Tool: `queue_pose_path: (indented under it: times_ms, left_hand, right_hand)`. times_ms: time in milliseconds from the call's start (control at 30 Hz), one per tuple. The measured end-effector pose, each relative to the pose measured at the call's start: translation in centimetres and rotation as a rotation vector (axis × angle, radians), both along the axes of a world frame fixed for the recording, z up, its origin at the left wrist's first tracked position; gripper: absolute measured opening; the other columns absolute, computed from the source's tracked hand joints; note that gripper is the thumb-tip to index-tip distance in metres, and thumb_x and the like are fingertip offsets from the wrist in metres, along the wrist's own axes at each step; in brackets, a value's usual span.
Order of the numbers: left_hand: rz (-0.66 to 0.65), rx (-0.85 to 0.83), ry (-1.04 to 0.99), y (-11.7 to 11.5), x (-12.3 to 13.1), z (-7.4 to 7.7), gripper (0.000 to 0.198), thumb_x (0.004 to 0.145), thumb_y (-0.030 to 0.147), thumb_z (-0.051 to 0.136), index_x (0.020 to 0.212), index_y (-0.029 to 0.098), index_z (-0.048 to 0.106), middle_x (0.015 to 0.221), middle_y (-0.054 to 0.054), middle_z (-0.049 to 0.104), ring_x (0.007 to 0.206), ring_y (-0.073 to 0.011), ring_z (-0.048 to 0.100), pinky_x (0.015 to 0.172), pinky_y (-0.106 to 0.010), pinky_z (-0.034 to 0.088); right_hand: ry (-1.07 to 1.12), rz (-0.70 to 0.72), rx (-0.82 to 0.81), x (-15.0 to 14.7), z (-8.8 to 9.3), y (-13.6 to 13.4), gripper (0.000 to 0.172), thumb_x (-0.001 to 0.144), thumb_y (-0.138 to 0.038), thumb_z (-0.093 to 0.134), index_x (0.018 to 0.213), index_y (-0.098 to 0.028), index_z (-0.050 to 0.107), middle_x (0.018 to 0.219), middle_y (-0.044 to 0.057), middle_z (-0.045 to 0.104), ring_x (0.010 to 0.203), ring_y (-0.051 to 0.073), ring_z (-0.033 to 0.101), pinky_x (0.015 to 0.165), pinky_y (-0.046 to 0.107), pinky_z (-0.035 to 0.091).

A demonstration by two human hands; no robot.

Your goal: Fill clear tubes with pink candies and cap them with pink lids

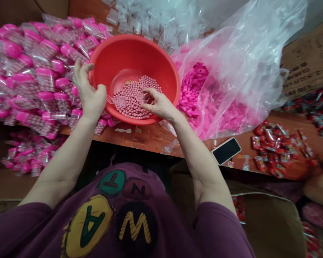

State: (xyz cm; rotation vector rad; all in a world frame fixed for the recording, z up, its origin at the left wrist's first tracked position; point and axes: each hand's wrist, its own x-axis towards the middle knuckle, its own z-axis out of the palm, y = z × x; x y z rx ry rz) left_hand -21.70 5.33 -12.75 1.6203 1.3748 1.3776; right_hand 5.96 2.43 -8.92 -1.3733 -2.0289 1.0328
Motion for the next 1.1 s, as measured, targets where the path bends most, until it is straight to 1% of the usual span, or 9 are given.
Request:
queue_pose_path:
  times_ms: [100, 167, 267, 367, 467, 633, 733, 900, 1100]
  left_hand:
    - [0.072, 0.170, 0.133, -1.9, 1.6, 1.8, 0.039, 0.084, 0.009, 0.064, 0.119, 0.025, 0.067, 0.144, -0.005, 0.066, 0.151, -0.0281, 0.045, 0.136, -0.053, 0.025]
    - [-0.011, 0.197, 0.191, -3.0, 3.0, 3.1, 0.027, 0.087, 0.011, 0.062, 0.109, 0.024, 0.069, 0.131, -0.008, 0.071, 0.137, -0.0275, 0.056, 0.129, -0.052, 0.037]
    - [-0.024, 0.140, 0.232, -3.6, 3.9, 4.3, 0.022, 0.090, 0.011, 0.062, 0.104, 0.027, 0.067, 0.129, -0.006, 0.072, 0.143, -0.0282, 0.052, 0.133, -0.053, 0.031]
    - [0.199, 0.083, 0.214, -3.1, 3.2, 4.1, 0.036, 0.085, 0.006, 0.067, 0.114, 0.026, 0.065, 0.151, -0.008, 0.060, 0.155, -0.0284, 0.039, 0.138, -0.052, 0.020]
    - [0.335, -0.030, 0.101, -2.3, 2.4, 2.7, 0.055, 0.079, -0.002, 0.064, 0.128, 0.023, 0.057, 0.161, -0.010, 0.050, 0.158, -0.0253, 0.036, 0.140, -0.048, 0.020]
    - [0.202, -0.119, -0.093, -2.1, 2.2, 1.5, 0.056, 0.084, 0.002, 0.060, 0.134, 0.026, 0.057, 0.166, -0.003, 0.048, 0.169, -0.0219, 0.020, 0.142, -0.049, 0.016]
    - [0.192, -0.101, -0.132, -3.2, 2.2, 2.6, 0.047, 0.086, 0.009, 0.066, 0.129, 0.027, 0.063, 0.167, -0.003, 0.050, 0.172, -0.0249, 0.010, 0.141, -0.050, 0.020]
    - [0.027, -0.099, -0.168, -5.2, 3.4, 4.6, 0.040, 0.089, 0.010, 0.064, 0.126, 0.024, 0.066, 0.153, -0.008, 0.064, 0.160, -0.0273, 0.044, 0.133, -0.047, 0.038]
    - [-0.338, -0.391, -0.516, -4.4, 6.2, 5.6, 0.038, 0.088, 0.006, 0.061, 0.124, 0.015, 0.069, 0.124, -0.010, 0.079, 0.125, -0.0209, 0.074, 0.116, -0.039, 0.057]
  right_hand:
    - [-0.035, -0.075, 0.051, -0.6, 0.2, -0.2, 0.062, 0.087, -0.038, 0.072, 0.144, -0.019, 0.056, 0.114, 0.007, 0.073, 0.100, 0.022, 0.069, 0.094, 0.041, 0.060]
    - [-0.161, -0.119, 0.107, -0.9, 0.6, -0.1, 0.061, 0.090, -0.036, 0.071, 0.145, -0.016, 0.053, 0.114, 0.010, 0.074, 0.099, 0.023, 0.070, 0.092, 0.041, 0.059]
    - [-0.534, -0.102, 0.182, -1.2, 1.3, 0.5, 0.050, 0.095, -0.027, 0.064, 0.142, -0.012, 0.057, 0.127, 0.019, 0.074, 0.110, 0.031, 0.070, 0.098, 0.047, 0.057]
    - [-0.935, 0.016, 0.203, -1.3, 1.3, 2.0, 0.039, 0.100, -0.013, 0.046, 0.133, -0.008, 0.066, 0.135, 0.027, 0.071, 0.123, 0.039, 0.066, 0.101, 0.054, 0.054]
    - [-1.079, 0.187, 0.131, -2.1, 0.4, 3.3, 0.040, 0.100, -0.006, 0.038, 0.122, -0.006, 0.072, 0.129, 0.028, 0.073, 0.118, 0.036, 0.069, 0.098, 0.048, 0.054]
    - [-0.711, 0.401, 0.040, -4.8, -0.7, 3.0, 0.028, 0.087, -0.004, 0.060, 0.107, -0.016, 0.074, 0.111, 0.014, 0.079, 0.099, 0.026, 0.071, 0.090, 0.037, 0.054]
    - [-0.417, 0.304, -0.028, -5.1, -0.5, 2.1, 0.032, 0.083, -0.011, 0.070, 0.114, -0.017, 0.069, 0.106, 0.010, 0.078, 0.092, 0.023, 0.069, 0.087, 0.035, 0.055]
    - [-0.073, 0.014, 0.041, -4.4, 0.2, 0.5, 0.046, 0.087, -0.033, 0.073, 0.127, -0.020, 0.057, 0.107, 0.007, 0.072, 0.088, 0.020, 0.067, 0.084, 0.035, 0.057]
    - [-0.011, -0.230, 0.154, -5.7, 1.4, -1.2, 0.058, 0.092, -0.034, 0.065, 0.143, -0.025, 0.040, 0.104, 0.005, 0.066, 0.081, 0.019, 0.065, 0.076, 0.036, 0.057]
